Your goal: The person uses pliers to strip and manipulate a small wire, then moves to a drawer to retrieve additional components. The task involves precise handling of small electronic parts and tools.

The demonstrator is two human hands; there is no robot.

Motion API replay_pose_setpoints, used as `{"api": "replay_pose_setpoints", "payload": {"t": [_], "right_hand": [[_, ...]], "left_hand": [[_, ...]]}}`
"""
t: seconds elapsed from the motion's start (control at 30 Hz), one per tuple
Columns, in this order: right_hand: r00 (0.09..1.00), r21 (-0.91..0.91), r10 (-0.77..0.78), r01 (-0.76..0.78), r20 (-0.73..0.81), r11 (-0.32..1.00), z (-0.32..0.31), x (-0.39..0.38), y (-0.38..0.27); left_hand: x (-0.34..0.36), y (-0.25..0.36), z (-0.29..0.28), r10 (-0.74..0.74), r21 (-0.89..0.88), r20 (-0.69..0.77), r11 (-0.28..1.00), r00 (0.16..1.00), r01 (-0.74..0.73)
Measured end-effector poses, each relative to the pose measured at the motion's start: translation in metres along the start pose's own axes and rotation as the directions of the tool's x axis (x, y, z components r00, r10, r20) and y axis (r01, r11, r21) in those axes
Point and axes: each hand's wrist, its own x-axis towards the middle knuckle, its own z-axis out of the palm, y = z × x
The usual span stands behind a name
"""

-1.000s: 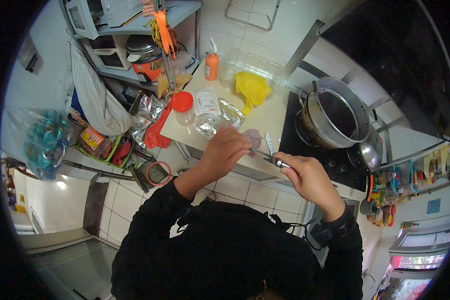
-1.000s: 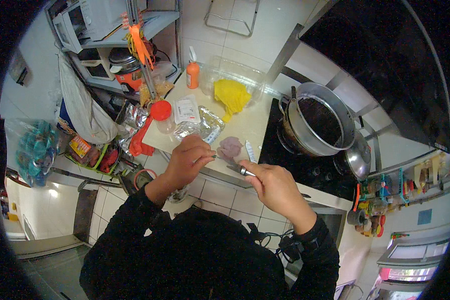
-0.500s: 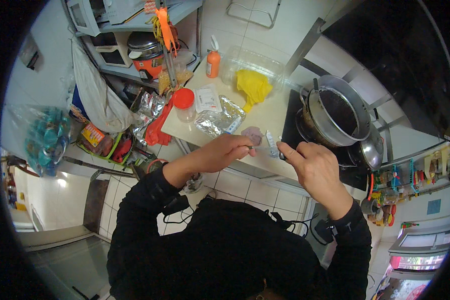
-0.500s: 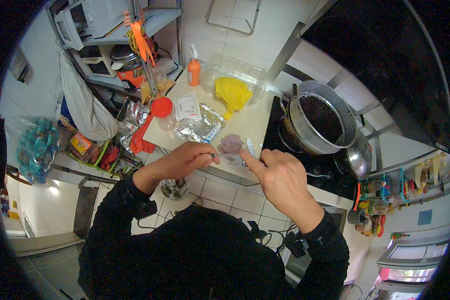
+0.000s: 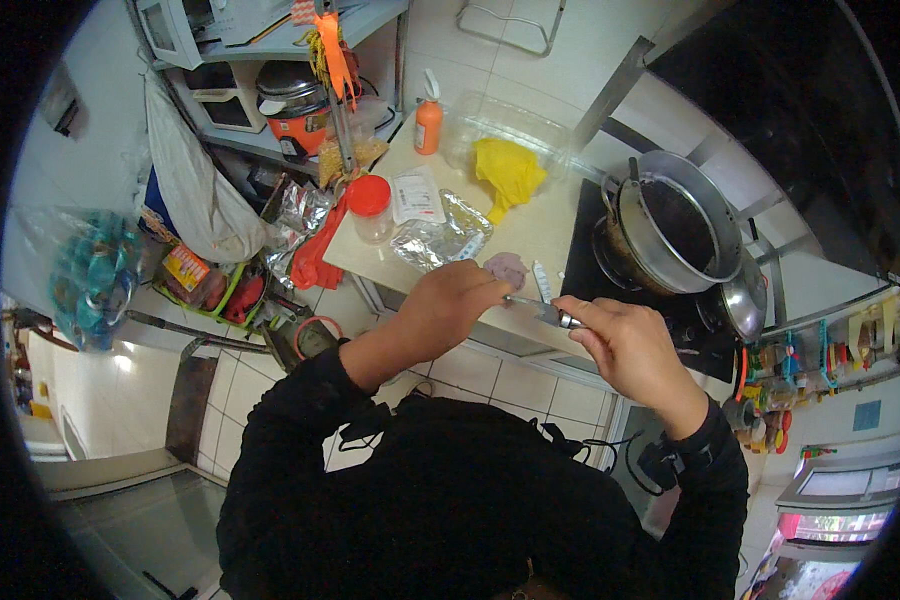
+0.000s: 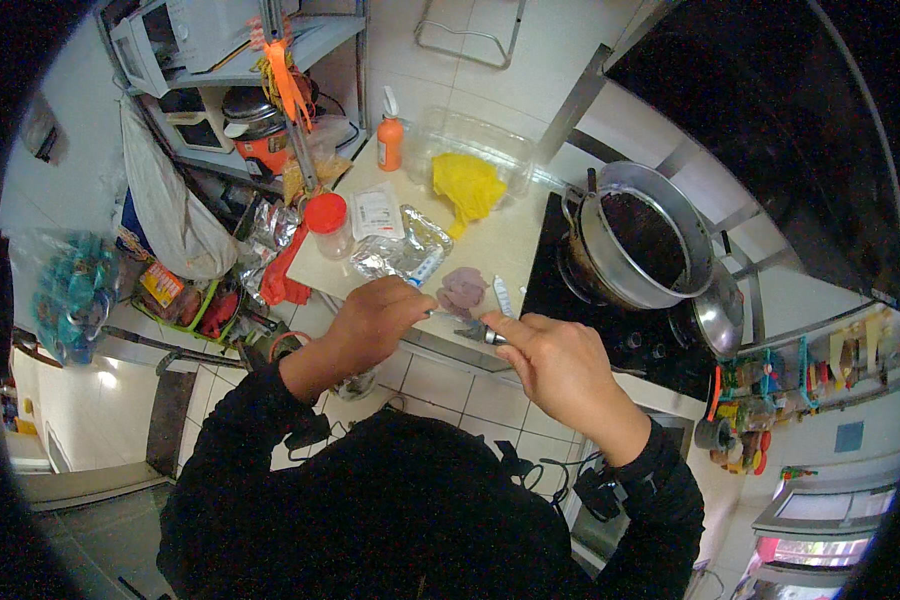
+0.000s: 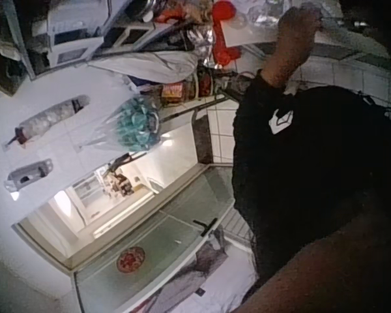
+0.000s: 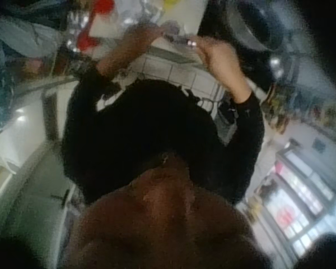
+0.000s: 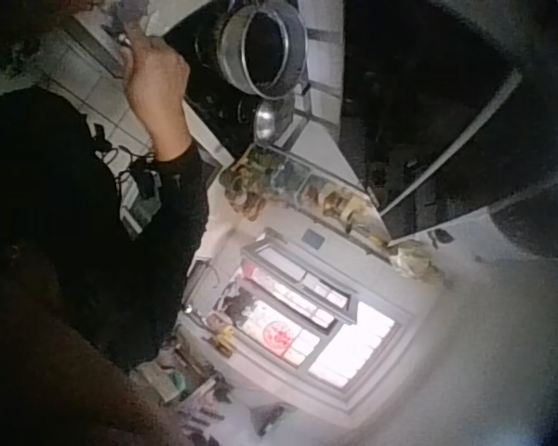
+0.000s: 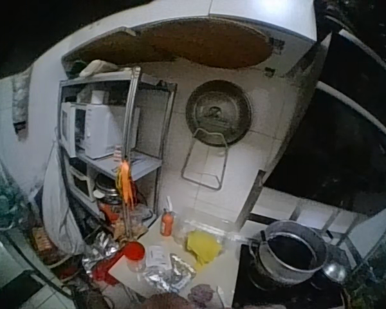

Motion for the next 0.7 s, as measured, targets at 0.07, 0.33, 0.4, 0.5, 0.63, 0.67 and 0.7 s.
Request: {"api": "replay_pose_setpoints", "payload": {"t": [0.07, 0.33, 0.4, 0.5, 0.63, 0.67, 0.7], "right_hand": [[1.0, 0.181, 0.01, -0.013, 0.02, 0.983, 0.004, 0.004, 0.004], [0.997, 0.192, 0.008, 0.006, -0.073, 0.981, 0.006, 0.01, 0.008], [0.996, 0.069, -0.021, 0.028, -0.091, 0.997, 0.003, 0.01, 0.003], [0.994, -0.107, -0.067, 0.057, -0.09, 0.993, -0.001, 0.011, -0.006], [0.963, -0.34, -0.233, 0.177, -0.133, 0.924, -0.004, 0.021, -0.014], [0.952, -0.391, -0.274, 0.204, -0.133, 0.897, -0.004, 0.023, -0.016], [0.95, -0.396, -0.286, 0.215, -0.129, 0.893, -0.004, 0.025, -0.018]], "left_hand": [[0.0, 0.001, -0.001, 0.085, 0.12, -0.041, 0.99, 0.996, -0.08], [0.011, 0.01, -0.019, -0.282, -0.196, 0.212, 0.926, 0.936, 0.323], [0.011, 0.01, -0.024, -0.303, -0.306, 0.309, 0.866, 0.901, 0.396], [0.008, 0.005, -0.033, -0.258, -0.46, 0.388, 0.778, 0.885, 0.429], [-0.003, -0.003, -0.046, -0.298, -0.504, 0.526, 0.645, 0.797, 0.574], [-0.006, -0.004, -0.049, -0.311, -0.491, 0.561, 0.621, 0.767, 0.611], [-0.009, -0.004, -0.051, -0.321, -0.516, 0.533, 0.61, 0.783, 0.601]]}}
